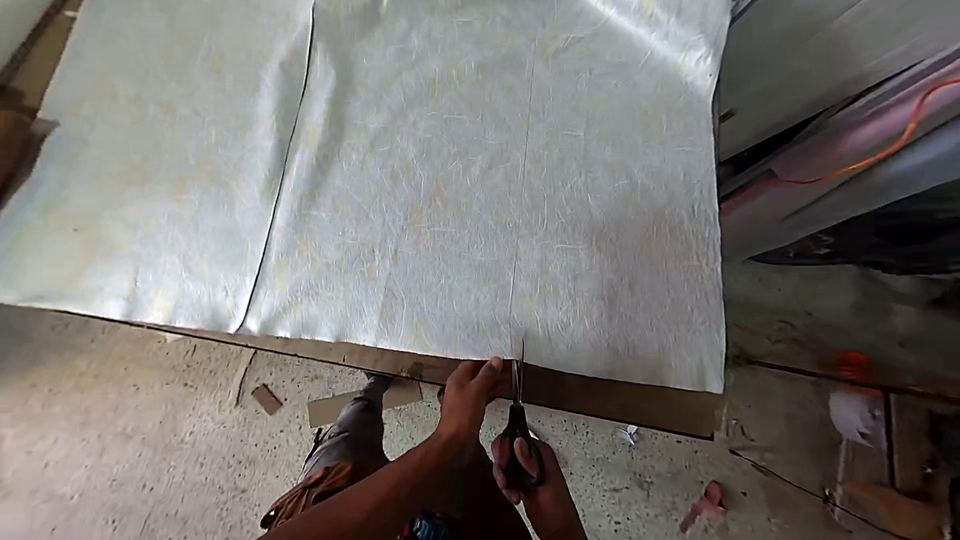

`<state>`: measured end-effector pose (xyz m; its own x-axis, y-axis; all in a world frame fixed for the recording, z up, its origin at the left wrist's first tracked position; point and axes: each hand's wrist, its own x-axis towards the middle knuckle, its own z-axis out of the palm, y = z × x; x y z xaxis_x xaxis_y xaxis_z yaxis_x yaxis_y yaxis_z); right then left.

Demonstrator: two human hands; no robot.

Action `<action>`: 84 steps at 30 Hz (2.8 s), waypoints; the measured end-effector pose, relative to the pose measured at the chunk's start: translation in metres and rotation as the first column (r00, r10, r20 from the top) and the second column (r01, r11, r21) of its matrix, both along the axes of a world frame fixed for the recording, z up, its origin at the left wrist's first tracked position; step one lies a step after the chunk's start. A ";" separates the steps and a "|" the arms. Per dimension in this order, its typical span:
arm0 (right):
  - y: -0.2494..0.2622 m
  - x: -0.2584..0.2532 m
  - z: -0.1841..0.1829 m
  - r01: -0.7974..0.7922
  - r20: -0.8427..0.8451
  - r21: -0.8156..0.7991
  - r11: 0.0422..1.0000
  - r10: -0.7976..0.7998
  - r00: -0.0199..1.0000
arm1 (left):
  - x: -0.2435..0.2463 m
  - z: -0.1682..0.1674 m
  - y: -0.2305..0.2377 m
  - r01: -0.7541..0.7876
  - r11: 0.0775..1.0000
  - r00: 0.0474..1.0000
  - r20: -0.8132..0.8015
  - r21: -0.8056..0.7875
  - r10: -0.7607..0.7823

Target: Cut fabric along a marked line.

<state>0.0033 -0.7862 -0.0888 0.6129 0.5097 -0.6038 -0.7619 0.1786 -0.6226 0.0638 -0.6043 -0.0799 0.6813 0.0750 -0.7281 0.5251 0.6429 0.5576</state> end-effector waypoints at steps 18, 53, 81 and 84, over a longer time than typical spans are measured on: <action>0.026 0.009 0.005 0.080 -0.038 -0.084 0.993 -0.083 0.996 | 0.013 -0.015 -0.013 -0.023 0.999 0.999 -0.026 0.043 0.024; 0.050 0.101 0.031 0.080 -0.108 -0.289 0.954 -0.115 0.987 | 0.014 -0.030 -0.016 0.029 0.991 0.998 0.066 -0.130 -0.020; 0.121 0.342 0.002 0.133 0.124 -0.300 0.945 -0.100 0.987 | 0.014 -0.034 -0.020 -0.048 0.944 0.991 0.105 -0.327 0.087; 0.130 0.382 -0.003 0.138 0.131 -0.299 0.944 -0.103 0.986 | 0.014 -0.033 -0.020 -0.070 0.937 0.991 0.087 -0.343 0.106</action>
